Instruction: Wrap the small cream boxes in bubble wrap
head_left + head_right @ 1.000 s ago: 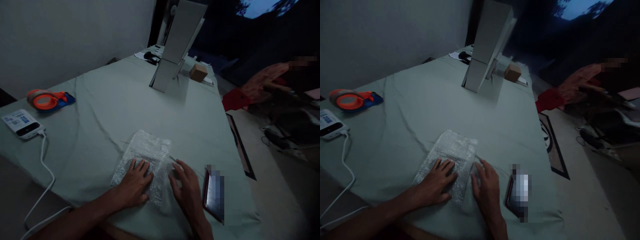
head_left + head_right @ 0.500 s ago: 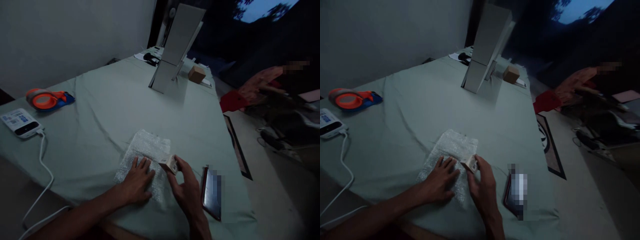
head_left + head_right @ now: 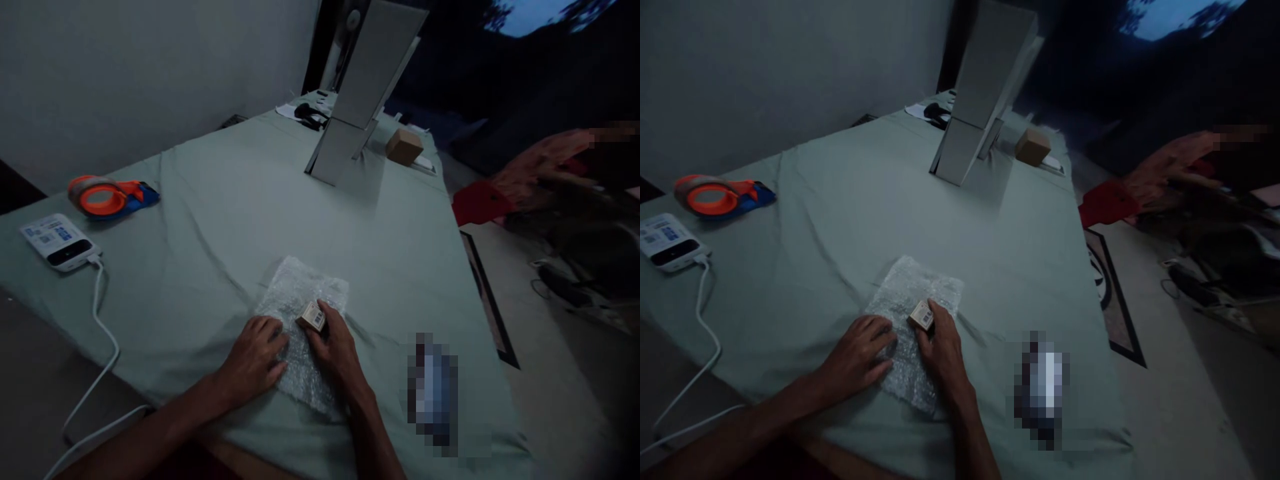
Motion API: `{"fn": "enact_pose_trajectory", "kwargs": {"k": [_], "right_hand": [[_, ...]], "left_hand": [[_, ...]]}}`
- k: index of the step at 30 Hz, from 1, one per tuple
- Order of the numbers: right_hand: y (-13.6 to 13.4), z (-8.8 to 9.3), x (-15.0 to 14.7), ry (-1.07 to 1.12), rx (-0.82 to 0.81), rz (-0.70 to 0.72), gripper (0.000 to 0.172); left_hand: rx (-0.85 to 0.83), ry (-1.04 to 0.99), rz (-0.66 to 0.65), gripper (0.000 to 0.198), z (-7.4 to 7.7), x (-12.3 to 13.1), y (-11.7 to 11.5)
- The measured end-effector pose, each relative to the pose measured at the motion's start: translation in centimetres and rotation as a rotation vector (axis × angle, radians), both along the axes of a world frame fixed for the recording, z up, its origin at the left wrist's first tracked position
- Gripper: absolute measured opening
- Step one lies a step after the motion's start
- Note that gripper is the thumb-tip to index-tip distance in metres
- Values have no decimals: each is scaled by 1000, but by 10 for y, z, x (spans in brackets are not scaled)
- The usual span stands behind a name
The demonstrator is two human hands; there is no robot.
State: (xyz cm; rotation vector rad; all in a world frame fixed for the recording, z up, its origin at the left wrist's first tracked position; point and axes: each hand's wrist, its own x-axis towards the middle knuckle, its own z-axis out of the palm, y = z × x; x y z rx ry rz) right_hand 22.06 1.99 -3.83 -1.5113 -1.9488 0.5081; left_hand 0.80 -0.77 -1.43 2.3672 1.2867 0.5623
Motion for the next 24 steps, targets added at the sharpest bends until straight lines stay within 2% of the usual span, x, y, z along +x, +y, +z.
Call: {"fn": "enact_pose_trajectory", "kwargs": {"k": [5, 9, 13, 17, 24], "right_hand": [[-3, 4, -1, 14, 4, 2, 50], [-6, 6, -5, -7, 44, 97, 53], [-7, 3, -5, -69, 3, 152, 61], [-8, -1, 2, -12, -39, 151, 71], [-8, -3, 7, 67, -114, 101, 69]], "left_hand": [[10, 12, -16, 36, -7, -2, 0], [9, 22, -25, 37, -8, -3, -2], [36, 0, -19, 39, -15, -4, -5], [73, -53, 0, 42, -26, -5, -9], [71, -96, 14, 41, -30, -5, -11]]}}
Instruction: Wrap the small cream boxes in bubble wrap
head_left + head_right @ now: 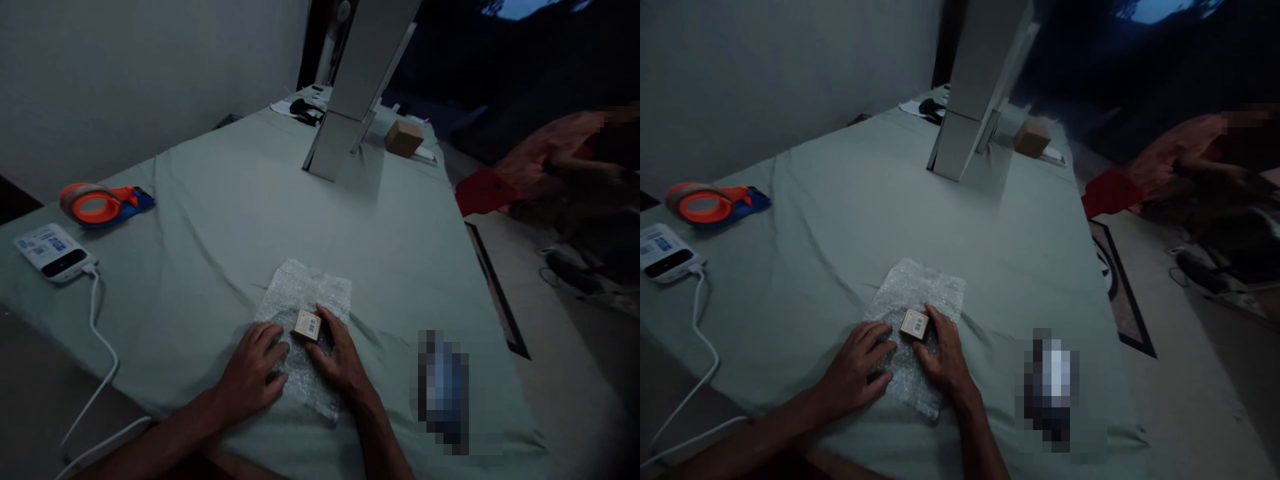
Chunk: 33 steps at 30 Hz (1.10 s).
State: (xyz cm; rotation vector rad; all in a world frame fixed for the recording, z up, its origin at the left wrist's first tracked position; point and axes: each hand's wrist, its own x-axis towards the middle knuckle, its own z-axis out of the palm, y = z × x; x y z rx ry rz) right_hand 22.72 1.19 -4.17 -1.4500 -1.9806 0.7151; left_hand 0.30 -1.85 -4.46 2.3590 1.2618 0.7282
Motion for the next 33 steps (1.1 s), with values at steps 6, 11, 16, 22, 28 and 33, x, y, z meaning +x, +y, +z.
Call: {"fn": "enact_pose_trajectory", "kwargs": {"k": [6, 11, 16, 22, 28, 33], "right_hand": [[0, -1, -3, -5, 47, -18, 60], [-1, -1, -2, 0, 66, 4, 60], [-2, -2, 0, 15, 38, 35, 63], [-1, 2, 0, 40, 31, 55, 67], [1, -1, -3, 68, 69, 20, 60], [1, -3, -5, 91, 117, 15, 56]], "left_hand": [[-3, 4, -6, 37, 3, 0, -1], [-3, 3, 2, 37, 3, 0, -2], [1, -8, -6, 38, 0, -1, -2], [6, 13, -12, 36, 3, -1, -1], [-9, 84, -29, 40, 13, -7, -1], [-12, 141, -106, 54, 31, -15, -9]]}}
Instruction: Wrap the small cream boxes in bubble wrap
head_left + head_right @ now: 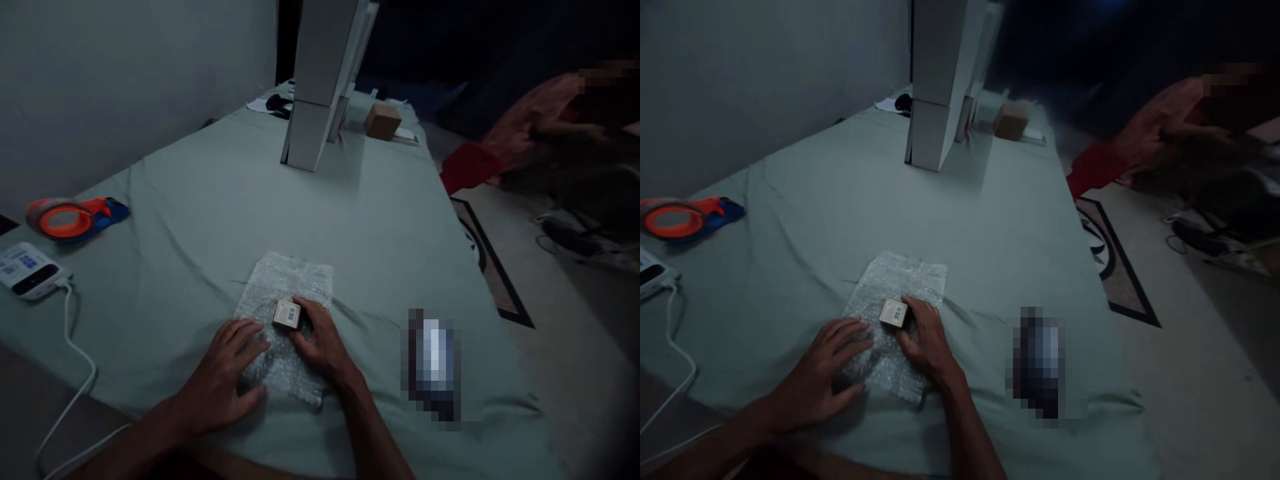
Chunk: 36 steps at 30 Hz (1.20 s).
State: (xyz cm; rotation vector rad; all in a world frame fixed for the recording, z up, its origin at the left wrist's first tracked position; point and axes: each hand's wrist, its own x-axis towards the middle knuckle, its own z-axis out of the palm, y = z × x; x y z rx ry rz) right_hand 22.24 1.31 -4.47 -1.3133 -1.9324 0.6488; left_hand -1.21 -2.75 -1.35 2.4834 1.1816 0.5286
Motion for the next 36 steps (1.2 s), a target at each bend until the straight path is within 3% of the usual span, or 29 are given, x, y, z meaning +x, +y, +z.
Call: {"fn": "enact_pose_trajectory", "kwargs": {"k": [5, 14, 23, 27, 30, 32, 36], "right_hand": [[0, 2, 0, 5, -5, -7, 55], [1, 4, 2, 14, -12, 2, 53], [1, 13, 5, -18, -110, 31, 63], [-7, 35, 13, -83, -64, 32, 62], [-26, 61, 17, -141, 3, 34, 50], [-42, 74, 16, -156, -21, 112, 40], [-69, 74, 4, -200, -81, 224, 39]], "left_hand": [[4, 56, -36, 65, 1, 1, -10], [-12, 17, -14, 50, 4, 2, -4], [-7, 42, -33, 38, -2, 5, -1], [-54, 40, -49, 36, 6, 3, 0], [-78, -10, -50, 33, 11, 0, 2], [-89, -54, -40, 32, 11, -2, 4], [-96, -98, -17, 29, 6, -2, 8]]}}
